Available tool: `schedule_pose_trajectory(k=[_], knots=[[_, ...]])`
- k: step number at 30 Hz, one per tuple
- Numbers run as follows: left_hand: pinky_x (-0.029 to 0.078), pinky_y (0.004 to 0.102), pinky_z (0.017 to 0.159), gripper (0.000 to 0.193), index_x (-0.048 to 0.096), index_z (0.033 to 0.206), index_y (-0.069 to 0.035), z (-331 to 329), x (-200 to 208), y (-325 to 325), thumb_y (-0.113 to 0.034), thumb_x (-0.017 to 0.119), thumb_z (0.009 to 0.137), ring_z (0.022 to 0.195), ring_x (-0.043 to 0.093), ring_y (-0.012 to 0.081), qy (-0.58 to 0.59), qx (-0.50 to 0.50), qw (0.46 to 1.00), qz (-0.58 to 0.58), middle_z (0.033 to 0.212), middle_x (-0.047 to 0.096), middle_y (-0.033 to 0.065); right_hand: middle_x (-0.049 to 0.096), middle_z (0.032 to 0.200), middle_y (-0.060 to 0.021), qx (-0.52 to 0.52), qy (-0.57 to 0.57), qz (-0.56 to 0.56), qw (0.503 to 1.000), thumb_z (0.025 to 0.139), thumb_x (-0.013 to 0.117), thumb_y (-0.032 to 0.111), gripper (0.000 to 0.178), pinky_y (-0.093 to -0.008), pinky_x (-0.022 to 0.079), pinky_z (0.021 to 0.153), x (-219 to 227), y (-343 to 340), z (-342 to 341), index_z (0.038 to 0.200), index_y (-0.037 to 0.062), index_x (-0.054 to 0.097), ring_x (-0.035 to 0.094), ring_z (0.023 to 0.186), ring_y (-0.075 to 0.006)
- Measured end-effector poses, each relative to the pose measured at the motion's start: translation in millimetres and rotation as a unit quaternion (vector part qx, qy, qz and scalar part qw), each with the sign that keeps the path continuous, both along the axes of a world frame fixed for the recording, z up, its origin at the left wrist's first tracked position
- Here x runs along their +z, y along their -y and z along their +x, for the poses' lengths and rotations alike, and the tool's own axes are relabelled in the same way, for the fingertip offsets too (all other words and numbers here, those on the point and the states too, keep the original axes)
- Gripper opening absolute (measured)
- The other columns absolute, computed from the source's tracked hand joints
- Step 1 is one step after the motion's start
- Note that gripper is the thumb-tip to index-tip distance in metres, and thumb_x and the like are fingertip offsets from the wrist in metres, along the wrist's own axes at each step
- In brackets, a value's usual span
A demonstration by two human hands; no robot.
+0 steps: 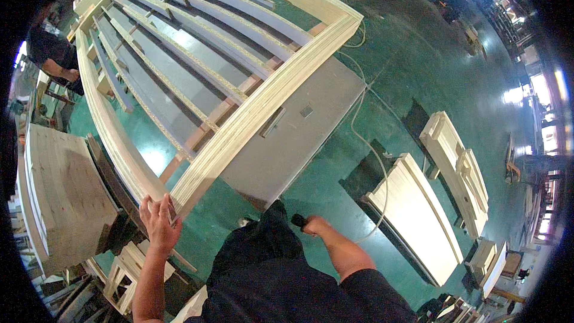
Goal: The person uses a pneumatic nail gun to attach wooden slats to a large wooden frame structure. They repeatedly position the slats and drive nails into the joints to secure them. The person also retrieves additional slats from a nearby pile and places them onto the frame for attachment.
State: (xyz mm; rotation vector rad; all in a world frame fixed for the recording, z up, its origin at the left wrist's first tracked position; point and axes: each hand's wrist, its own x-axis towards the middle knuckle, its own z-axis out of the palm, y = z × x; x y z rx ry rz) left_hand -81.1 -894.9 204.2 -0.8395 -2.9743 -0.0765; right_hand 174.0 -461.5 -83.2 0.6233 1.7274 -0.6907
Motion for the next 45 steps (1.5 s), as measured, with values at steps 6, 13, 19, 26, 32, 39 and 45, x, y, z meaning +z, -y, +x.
schedule_pose_trajectory(k=[6,13,19,26,32,39,45], knots=[[0.012,0.0745,0.122,0.082,0.051,0.149,-0.011,-6.1,-0.1,1.3,-0.019,0.082,0.074,0.147,0.036,0.0446,0.028,0.007,0.999,0.025,0.130,0.060,0.0137,0.073,0.072,-0.0110,-0.123,-0.081,0.049,0.988,0.078,0.078,0.033,0.034,-0.0403,0.059,0.065,1.4,1.5,18.1,0.098,0.0056,0.075,0.074,0.066,-0.0251],[0.006,0.0774,0.121,0.082,0.046,0.149,-0.007,-28.1,25.2,-15.2,-0.023,0.080,0.076,0.140,0.047,0.0396,0.134,-0.017,0.991,0.004,0.131,0.060,0.0168,0.072,0.070,-0.0108,-0.093,-0.104,0.113,0.984,0.078,0.081,0.033,0.034,-0.0407,0.056,0.061,32.4,30.9,12.9,0.098,0.0056,0.076,0.071,0.062,-0.0243],[0.006,0.0824,0.117,0.081,0.046,0.148,-0.005,-41.1,14.3,-7.0,-0.031,0.077,0.079,0.132,0.052,0.0381,0.170,-0.035,0.985,0.009,0.124,0.060,0.0172,0.070,0.070,-0.0126,-0.174,-0.096,0.098,0.975,0.079,0.085,0.023,0.032,-0.0397,0.056,0.061,63.5,100.9,8.0,0.096,-0.0010,0.074,0.070,0.062,-0.0246],[0.008,0.0836,0.115,0.087,0.042,0.155,-0.005,-39.8,4.5,6.8,-0.030,0.077,0.079,0.130,0.053,0.0362,0.143,-0.087,0.983,0.070,0.124,0.061,0.0152,0.070,0.070,-0.0134,-0.193,-0.167,0.124,0.959,0.079,0.084,0.023,0.032,-0.0419,0.052,0.058,87.9,158.6,9.2,0.090,-0.0035,0.072,0.068,0.060,-0.0260],[0.010,0.0822,0.116,0.087,0.043,0.154,-0.005,-40.8,7.3,18.7,-0.028,0.078,0.078,0.128,0.054,0.0338,0.144,-0.114,0.979,0.087,0.122,0.061,0.0136,0.072,0.076,-0.0219,-0.122,-0.296,0.152,0.935,0.076,0.084,0.025,0.036,-0.0459,0.056,0.068,104.7,171.5,-9.4,0.095,-0.0030,0.071,0.073,0.071,-0.0374],[0.009,0.0798,0.117,0.086,0.044,0.153,-0.006,-44.3,8.4,17.4,-0.028,0.078,0.077,0.125,0.055,0.0337,0.145,-0.111,0.979,0.095,0.118,0.061,0.0131,0.074,0.109,-0.0288,-0.140,-0.235,0.127,0.953,0.077,0.085,0.030,0.051,-0.0504,0.056,0.093,146.0,180.8,-48.7,0.119,0.0046,0.073,0.070,0.109,-0.0454],[0.010,0.0804,0.118,0.086,0.046,0.157,-0.014,-64.6,25.1,38.4,-0.031,0.076,0.079,0.136,0.053,0.0295,0.240,-0.185,0.950,0.075,0.136,0.060,0.0123,0.075,0.104,-0.0158,-0.227,-0.220,0.022,0.949,0.080,0.088,0.029,0.051,-0.0390,0.056,0.092,206.5,189.2,-60.8,0.119,0.0023,0.069,0.072,0.101,-0.0271]])
